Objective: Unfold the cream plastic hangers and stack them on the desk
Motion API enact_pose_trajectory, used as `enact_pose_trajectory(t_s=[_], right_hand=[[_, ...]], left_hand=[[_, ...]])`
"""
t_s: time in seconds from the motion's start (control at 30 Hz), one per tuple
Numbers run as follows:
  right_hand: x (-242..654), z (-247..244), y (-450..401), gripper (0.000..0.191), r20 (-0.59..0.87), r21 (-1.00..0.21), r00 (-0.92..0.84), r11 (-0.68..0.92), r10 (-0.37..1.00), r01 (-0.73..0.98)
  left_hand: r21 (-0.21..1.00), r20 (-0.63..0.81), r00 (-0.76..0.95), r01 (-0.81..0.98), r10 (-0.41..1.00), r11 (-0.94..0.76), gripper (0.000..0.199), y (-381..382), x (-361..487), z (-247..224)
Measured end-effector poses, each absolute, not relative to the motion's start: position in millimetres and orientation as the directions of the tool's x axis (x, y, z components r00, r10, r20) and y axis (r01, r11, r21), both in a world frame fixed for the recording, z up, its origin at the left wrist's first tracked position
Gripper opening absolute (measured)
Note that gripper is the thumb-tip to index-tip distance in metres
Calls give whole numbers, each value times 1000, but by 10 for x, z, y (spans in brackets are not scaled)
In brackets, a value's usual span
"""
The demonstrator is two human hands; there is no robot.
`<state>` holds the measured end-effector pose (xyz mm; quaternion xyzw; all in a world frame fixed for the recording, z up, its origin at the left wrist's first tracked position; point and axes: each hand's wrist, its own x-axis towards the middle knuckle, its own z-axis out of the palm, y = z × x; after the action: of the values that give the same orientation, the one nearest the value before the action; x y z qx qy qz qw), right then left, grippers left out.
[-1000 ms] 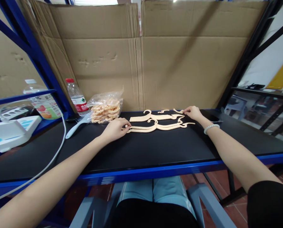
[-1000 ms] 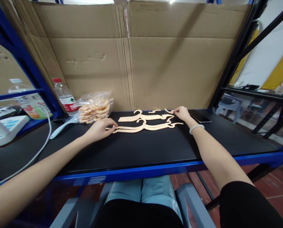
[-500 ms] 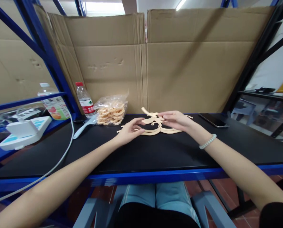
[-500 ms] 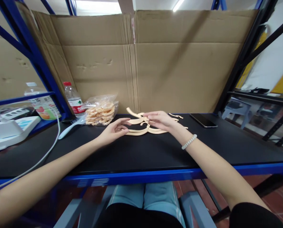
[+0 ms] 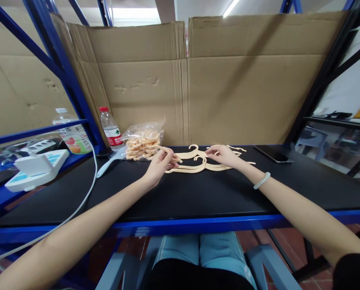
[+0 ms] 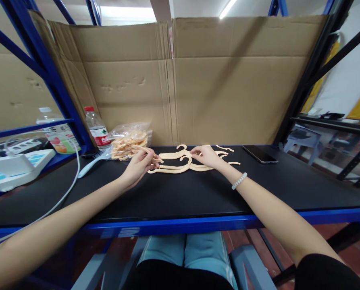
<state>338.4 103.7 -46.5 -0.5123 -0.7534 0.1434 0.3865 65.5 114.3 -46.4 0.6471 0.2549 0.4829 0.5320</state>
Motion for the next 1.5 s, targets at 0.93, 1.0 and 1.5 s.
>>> enact_pose_trajectory(t_s=[0.93, 1.0, 1.5], right_hand=[[3655, -759, 1413, 4, 480, -89, -288, 373, 828, 924], [3659, -760, 1408, 5, 493, -97, -294, 388, 819, 917], [3686, -351, 1052, 21, 685, -323, -185, 521, 705, 790]], left_hand=[[966, 243, 346, -174, 906, -193, 37, 1249, 611, -514], [969, 233, 339, -163, 911, -187, 36, 1252, 602, -511], [962, 233, 219, -196, 947, -191, 38, 1247, 547, -434]])
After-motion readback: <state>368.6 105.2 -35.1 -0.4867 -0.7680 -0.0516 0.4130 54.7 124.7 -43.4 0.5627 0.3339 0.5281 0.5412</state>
